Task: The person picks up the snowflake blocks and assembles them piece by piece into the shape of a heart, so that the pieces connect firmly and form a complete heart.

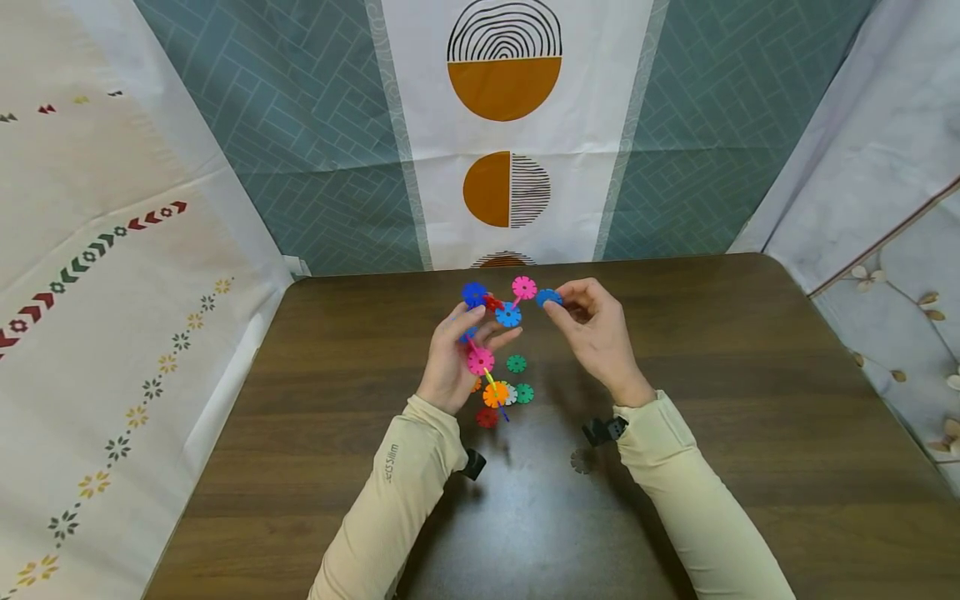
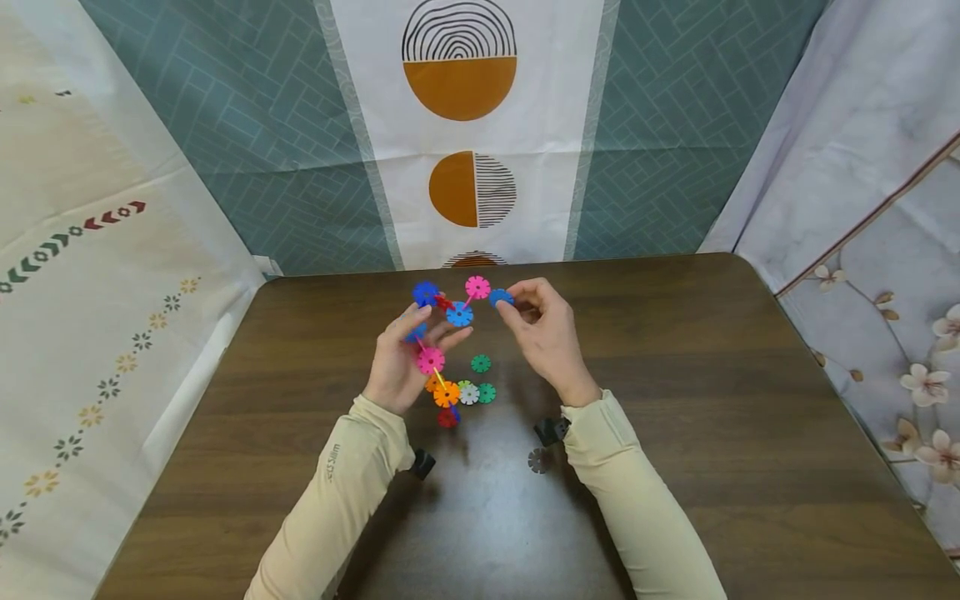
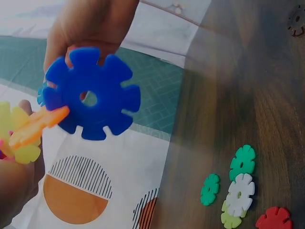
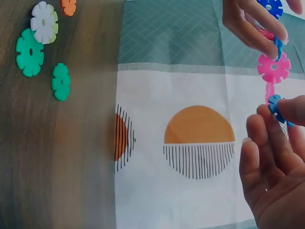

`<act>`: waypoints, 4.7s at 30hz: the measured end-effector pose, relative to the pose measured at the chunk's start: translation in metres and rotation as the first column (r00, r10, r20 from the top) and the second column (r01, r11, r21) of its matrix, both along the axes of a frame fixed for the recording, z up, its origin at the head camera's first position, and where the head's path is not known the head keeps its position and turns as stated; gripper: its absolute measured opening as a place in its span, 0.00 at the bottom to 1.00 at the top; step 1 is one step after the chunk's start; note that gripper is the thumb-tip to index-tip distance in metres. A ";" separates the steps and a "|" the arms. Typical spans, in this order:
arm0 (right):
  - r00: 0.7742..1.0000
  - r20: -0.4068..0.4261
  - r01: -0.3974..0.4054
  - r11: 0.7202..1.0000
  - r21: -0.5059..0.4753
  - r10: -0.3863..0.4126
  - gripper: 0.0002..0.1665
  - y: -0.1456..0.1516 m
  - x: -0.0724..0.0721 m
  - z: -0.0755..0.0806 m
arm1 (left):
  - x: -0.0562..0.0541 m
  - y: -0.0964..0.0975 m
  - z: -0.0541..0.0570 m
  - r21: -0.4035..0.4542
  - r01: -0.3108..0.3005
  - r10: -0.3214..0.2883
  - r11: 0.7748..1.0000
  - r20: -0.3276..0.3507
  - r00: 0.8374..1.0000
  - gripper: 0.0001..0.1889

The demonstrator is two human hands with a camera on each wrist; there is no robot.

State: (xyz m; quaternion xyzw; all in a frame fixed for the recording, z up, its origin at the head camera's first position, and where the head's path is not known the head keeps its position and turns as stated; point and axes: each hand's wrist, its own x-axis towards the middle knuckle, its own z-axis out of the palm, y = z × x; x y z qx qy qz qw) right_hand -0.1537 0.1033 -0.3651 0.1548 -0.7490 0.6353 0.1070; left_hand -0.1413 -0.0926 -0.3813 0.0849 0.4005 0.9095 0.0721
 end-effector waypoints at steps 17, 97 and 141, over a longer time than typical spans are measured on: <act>0.998 -0.040 0.045 0.997 0.067 -0.043 0.11 0.000 0.000 0.001 | -0.001 -0.001 0.001 0.005 0.045 -0.045 0.999 0.031 0.999 0.20; 0.994 0.027 -0.111 0.952 0.285 0.107 0.20 0.032 -0.005 -0.027 | 0.002 0.003 -0.005 -0.309 0.103 -0.080 0.946 0.086 0.993 0.24; 0.790 0.563 -0.601 0.481 0.638 0.241 0.15 0.044 0.025 -0.078 | 0.002 -0.005 -0.002 -0.235 -0.019 0.025 0.972 0.019 1.000 0.24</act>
